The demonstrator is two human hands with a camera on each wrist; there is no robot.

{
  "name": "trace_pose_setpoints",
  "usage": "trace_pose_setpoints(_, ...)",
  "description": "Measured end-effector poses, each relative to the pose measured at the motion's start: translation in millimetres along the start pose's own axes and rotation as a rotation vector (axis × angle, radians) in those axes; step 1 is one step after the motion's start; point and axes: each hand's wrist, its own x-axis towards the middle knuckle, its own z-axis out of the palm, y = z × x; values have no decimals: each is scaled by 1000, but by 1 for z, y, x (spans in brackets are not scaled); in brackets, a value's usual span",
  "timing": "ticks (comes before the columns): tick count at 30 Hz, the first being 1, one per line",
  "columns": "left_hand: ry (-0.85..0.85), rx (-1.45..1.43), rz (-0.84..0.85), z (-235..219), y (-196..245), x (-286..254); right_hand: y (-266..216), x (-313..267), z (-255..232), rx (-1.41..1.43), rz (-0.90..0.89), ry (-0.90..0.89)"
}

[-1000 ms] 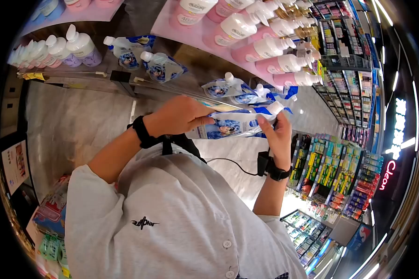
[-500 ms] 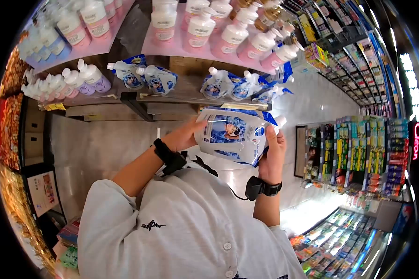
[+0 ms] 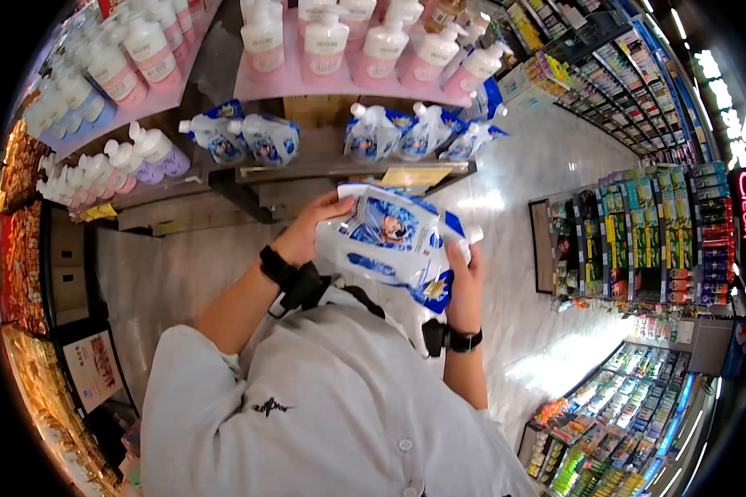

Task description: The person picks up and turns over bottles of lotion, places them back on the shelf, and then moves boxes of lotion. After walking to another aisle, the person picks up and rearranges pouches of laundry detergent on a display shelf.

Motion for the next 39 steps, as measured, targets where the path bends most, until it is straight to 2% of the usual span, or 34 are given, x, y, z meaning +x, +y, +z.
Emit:
trace_pose_setpoints(1, 31, -38, -18, 2, 6, -1, 5, -3, -1, 84, 99, -38)
trace_pose_setpoints(3, 13, -68, -49, -7, 17, -8, 18, -10, 8, 26, 155, -142)
trace_pose_setpoints(5, -96, -121, -102, -31, 27, -1, 23, -4, 6, -93, 142, -134)
trace_pose_setpoints(6, -150, -227, -238, -48, 27, 5, 24, -1, 8, -205, 123, -131)
trace_pose_setpoints(7, -203, 290, 159, -47, 25, -9, 6, -5, 30, -182, 103, -143)
trace_pose_setpoints(9, -355, 778, 450, -89, 17, 7, -9, -2, 51, -262, 61, -190)
trace_pose_setpoints(10, -359, 775, 452, -84, 33, 4, -15, -3, 70, -298, 13, -156)
trace_pose_setpoints(11, -309, 376, 49, -74, 49, 4, -22, -1, 85, -300, 6, -153)
trace_pose_setpoints(12, -245, -28, -349, -71, 65, 2, -30, 2, 97, -421, -27, -213)
trace_pose_setpoints(13, -256, -27, -354, -82, 76, 1, -37, 5, 107, -544, -57, -268)
trace_pose_setpoints(15, -322, 526, -52, -111, 90, 8, -45, 16, 127, -628, -81, -285)
trace_pose_setpoints(17, -344, 425, -24, -140, 95, 23, -47, 32, 142, -900, -189, -376)
trace_pose_setpoints(19, -487, 614, -17, -156, 105, 22, -55, 37, 173, -1177, -259, -374)
trace_pose_setpoints(20, -403, 766, 44, -157, 112, 17, -54, 39, 181, -1258, -278, -410)
trace_pose_setpoints(21, -416, 776, 31, -161, 118, 14, -52, 43, 190, -1332, -310, -442)
trace_pose_setpoints(22, -354, 993, 129, -164, 122, 11, -48, 48, 201, -1321, -310, -425)
trace_pose_setpoints(24, -275, 1397, 314, -162, 136, 1, -39, 57, 219, -1309, -461, -576)
trace_pose_setpoints(25, -287, 1399, 313, -151, 154, -6, -34, 65, 223, -1308, -459, -564)
trace_pose_setpoints(27, -32, 1500, 244, -125, 187, -18, -20, 83, 221, -1437, -488, -661)
trace_pose_setpoints(28, 73, 1480, 415, -124, 192, -16, -13, 92, 219, -1471, -520, -688)
trace_pose_setpoints(29, 82, 1486, 412, -122, 198, -10, -8, 102, 218, -1463, -523, -696)
trace_pose_setpoints(31, 147, 1714, 796, -120, 213, 9, 2, 120, 216, -1555, -522, -719)
trace_pose_setpoints(32, 193, 1782, 872, -125, 206, 21, 9, 131, 214, -1536, -532, -729)
trace_pose_setpoints(33, 205, 1802, 866, -133, 196, 30, 16, 141, 211, -1523, -561, -761)
trace_pose_setpoints(36, 146, 2012, 416, -151, 184, 47, 22, 160, 213, -1436, -655, -825)
trace_pose_setpoints(37, 164, 2035, 414, -153, 186, 45, 23, 165, 216, -1384, -691, -847)
trace_pose_setpoints(39, 218, 1959, 511, -157, 188, 36, 22, 176, 223, -1385, -673, -886)
